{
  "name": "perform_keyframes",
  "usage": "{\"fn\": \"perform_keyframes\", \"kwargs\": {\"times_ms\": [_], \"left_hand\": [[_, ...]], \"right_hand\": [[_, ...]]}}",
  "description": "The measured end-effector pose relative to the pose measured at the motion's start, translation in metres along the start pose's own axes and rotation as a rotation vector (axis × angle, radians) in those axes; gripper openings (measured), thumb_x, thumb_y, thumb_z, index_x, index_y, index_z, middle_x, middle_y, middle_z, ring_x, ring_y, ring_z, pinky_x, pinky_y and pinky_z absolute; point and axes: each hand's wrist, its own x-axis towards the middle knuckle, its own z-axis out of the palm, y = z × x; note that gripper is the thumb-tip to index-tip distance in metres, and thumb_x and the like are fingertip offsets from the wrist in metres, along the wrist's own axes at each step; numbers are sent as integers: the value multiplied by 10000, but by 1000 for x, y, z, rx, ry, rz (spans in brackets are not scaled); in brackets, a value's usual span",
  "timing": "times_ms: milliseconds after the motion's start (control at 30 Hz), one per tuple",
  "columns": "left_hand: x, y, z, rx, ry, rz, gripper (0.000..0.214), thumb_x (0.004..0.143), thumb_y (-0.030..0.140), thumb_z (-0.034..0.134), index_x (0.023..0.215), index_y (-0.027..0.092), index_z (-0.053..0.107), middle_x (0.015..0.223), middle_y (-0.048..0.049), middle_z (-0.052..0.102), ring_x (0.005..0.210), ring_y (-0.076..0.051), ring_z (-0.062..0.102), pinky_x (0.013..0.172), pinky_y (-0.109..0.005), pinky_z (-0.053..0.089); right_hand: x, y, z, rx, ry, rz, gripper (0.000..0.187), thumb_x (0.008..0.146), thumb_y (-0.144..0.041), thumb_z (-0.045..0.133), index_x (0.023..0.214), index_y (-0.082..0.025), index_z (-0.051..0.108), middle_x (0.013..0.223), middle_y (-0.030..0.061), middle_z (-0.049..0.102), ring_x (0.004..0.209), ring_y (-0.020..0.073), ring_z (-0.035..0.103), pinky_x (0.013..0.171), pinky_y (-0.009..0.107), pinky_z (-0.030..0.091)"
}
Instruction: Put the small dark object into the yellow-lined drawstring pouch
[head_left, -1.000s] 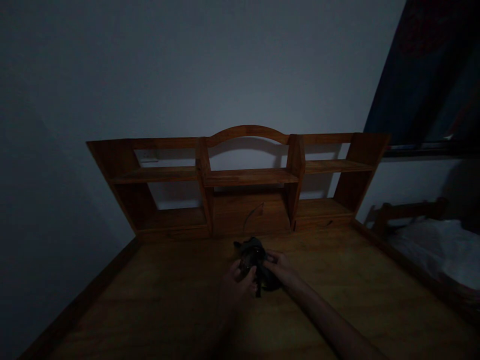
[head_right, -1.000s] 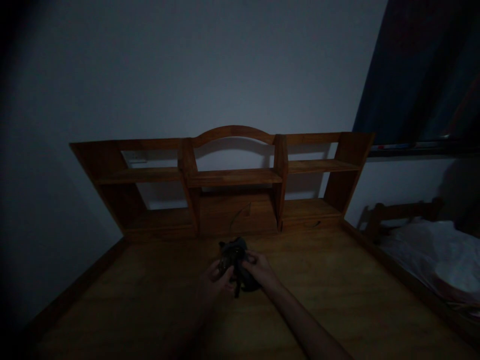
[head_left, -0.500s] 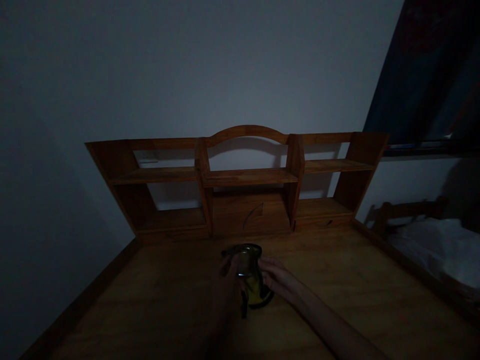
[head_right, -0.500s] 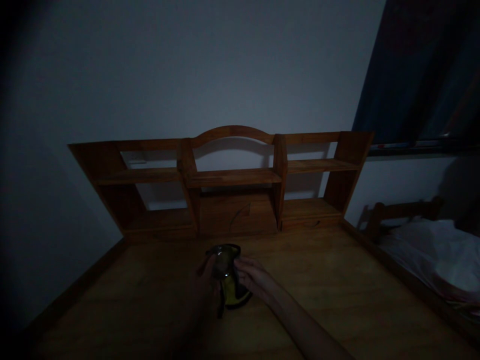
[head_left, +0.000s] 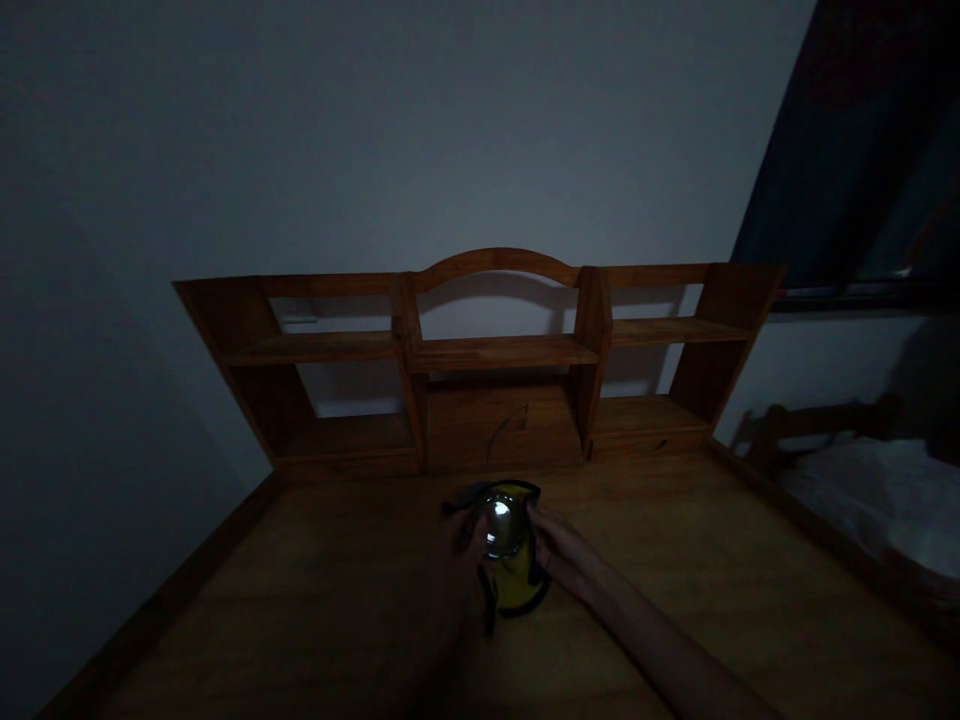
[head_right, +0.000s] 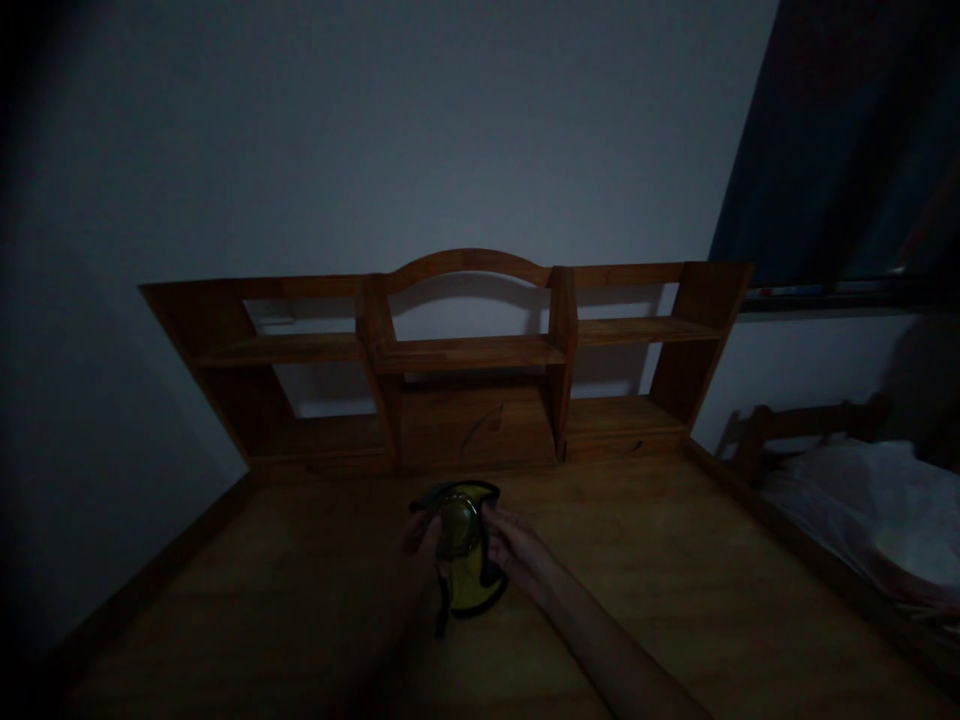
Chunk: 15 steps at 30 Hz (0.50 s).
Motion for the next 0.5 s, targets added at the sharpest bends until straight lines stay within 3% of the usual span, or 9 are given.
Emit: {"fn": "perform_keyframes", "kwargs": {"times_ms": [200,367,500], "left_hand": [[0,-13,5,-69,-14,-49,516,752,536,620,1096,152,598,994,-114,698,727,-213,688,498,-242,522],[-1,-12,6,-81,-34,9,471,772,516,614,1091,172,582,990,-82,693,776,-199,681,544,-229,534],[-1,-6,2,-86,-59,-3,479,786,527,592,1088,156,578,912,-72,685,583,-141,634,423,-193,469]], "right_hand": [[3,6,-1,27,27,-1,312,821,-418,651,964,-140,664,905,75,722,781,169,680,735,277,514],[3,7,0,28,13,13,340,823,-420,641,1019,-143,650,960,89,715,846,195,675,781,314,514],[1,4,-2,40,-45,23,274,809,-347,668,1012,-165,649,977,80,714,876,196,671,811,332,503]]}}
